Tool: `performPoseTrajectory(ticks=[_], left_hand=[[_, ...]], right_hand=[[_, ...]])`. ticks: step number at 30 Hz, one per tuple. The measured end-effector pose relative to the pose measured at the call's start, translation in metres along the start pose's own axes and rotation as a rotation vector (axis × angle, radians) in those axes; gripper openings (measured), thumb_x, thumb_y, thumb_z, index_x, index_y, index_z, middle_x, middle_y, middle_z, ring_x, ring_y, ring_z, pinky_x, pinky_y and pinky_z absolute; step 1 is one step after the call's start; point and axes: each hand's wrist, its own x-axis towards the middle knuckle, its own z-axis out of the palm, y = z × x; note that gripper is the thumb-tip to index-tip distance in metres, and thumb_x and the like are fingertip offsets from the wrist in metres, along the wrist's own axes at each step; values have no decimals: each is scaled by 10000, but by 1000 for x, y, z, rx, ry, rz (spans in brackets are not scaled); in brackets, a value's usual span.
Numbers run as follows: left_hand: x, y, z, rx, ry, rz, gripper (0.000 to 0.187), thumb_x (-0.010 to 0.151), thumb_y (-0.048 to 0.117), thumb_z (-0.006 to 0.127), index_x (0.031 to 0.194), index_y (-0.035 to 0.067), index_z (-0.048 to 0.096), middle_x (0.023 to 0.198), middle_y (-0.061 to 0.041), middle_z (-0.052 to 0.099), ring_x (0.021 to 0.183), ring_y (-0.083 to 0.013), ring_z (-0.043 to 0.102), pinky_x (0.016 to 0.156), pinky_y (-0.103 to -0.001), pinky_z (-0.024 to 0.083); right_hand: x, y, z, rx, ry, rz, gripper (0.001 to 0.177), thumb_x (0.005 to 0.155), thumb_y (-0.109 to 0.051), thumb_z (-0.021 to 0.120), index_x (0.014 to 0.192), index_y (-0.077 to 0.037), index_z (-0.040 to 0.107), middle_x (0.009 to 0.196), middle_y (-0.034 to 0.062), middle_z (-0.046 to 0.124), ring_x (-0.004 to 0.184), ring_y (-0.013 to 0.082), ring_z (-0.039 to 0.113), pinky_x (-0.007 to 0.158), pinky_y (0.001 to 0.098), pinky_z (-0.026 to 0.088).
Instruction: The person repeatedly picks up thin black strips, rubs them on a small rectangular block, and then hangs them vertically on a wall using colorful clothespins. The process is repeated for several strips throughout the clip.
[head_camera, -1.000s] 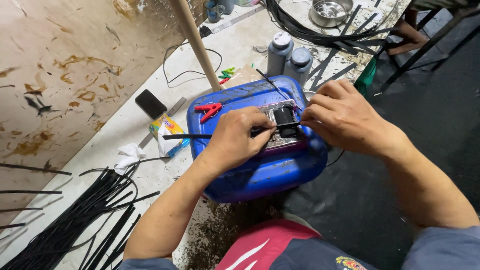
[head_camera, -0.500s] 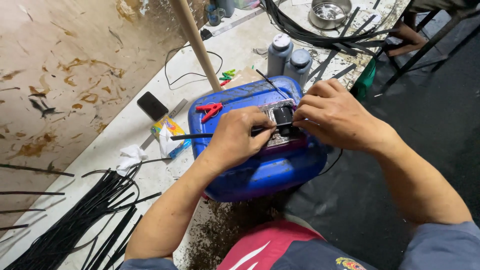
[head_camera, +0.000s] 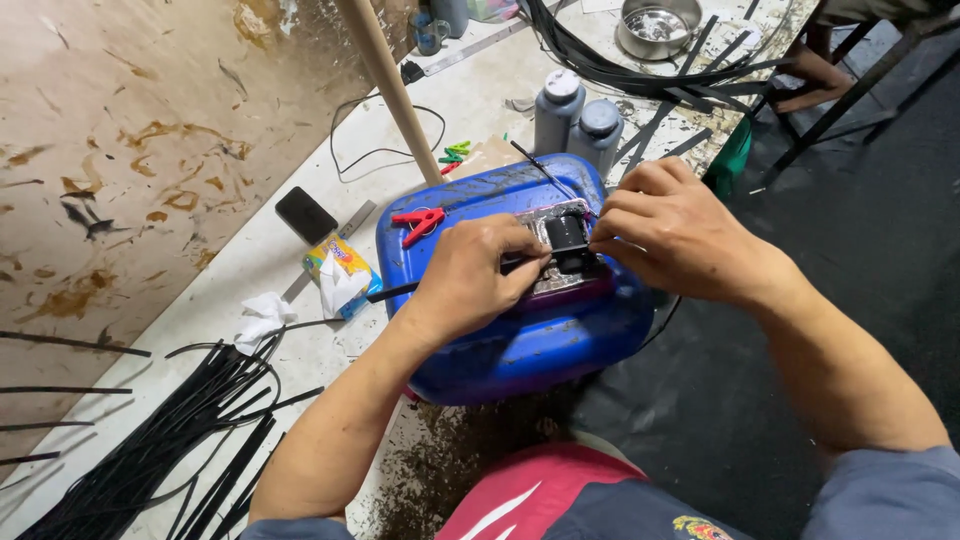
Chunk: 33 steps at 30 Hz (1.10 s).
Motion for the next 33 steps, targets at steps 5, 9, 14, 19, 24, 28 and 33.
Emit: performPoseTrajectory(ticks=[5, 9, 14, 19, 24, 28, 33], left_hand=[[-3, -7, 7, 41, 95, 142, 68, 857, 187, 735, 876, 141, 781, 864, -21, 766, 776, -244, 725, 677, -370, 522], [-1, -5, 6, 62, 84, 133, 83, 831, 176, 723, 870, 147, 791, 858, -19, 764, 779, -264, 718, 676, -387, 517], [0, -6, 6, 86, 67, 113, 105, 827, 197, 720, 890, 165, 797, 877, -8, 767, 793, -258, 719, 681, -387, 519], [-2, -6, 6, 45, 77, 126, 81, 855, 195, 728, 878, 148, 790, 872, -14, 770, 779, -245, 723, 669, -369, 520], [0, -5, 7, 61, 69, 117, 88, 846, 203, 722, 875, 161, 793, 869, -9, 764, 784, -251, 718, 669, -379, 516], [0, -4, 7, 78, 74, 107, 78, 846, 209, 725, 861, 167, 790, 841, -9, 753, 757, -264, 707, 641, -395, 503], [-1, -6, 8, 55, 87, 115, 75, 847, 201, 729, 876, 167, 789, 862, -14, 755, 775, -265, 712, 662, -386, 508]], right_hand=[[-28, 19, -21, -119, -202, 75, 84, 967, -312, 707, 975, -232, 683, 1052, -74, 713, 1019, 264, 587, 887, 443, 432], [-11, 9, -20, -72, -170, 64, 149, 975, -375, 705, 999, -228, 715, 1055, -66, 723, 1004, 257, 578, 907, 438, 414], [5, 2, -8, -30, -158, -35, 51, 1029, -228, 635, 989, -196, 633, 966, -53, 656, 963, 249, 540, 852, 421, 404], [-25, 17, -19, -114, -209, 43, 84, 979, -318, 688, 983, -234, 688, 1031, -61, 711, 1002, 252, 573, 885, 437, 414], [-9, 5, -20, -79, -126, 62, 186, 975, -356, 734, 970, -172, 705, 1032, -29, 728, 976, 258, 582, 891, 426, 412], [3, 0, -9, -75, -115, -32, 74, 1014, -269, 680, 985, -201, 680, 1001, -42, 684, 949, 273, 557, 839, 424, 414], [-16, 11, -12, -189, -148, -23, 165, 1015, -289, 684, 918, -166, 633, 936, 12, 672, 929, 273, 569, 840, 432, 442]])
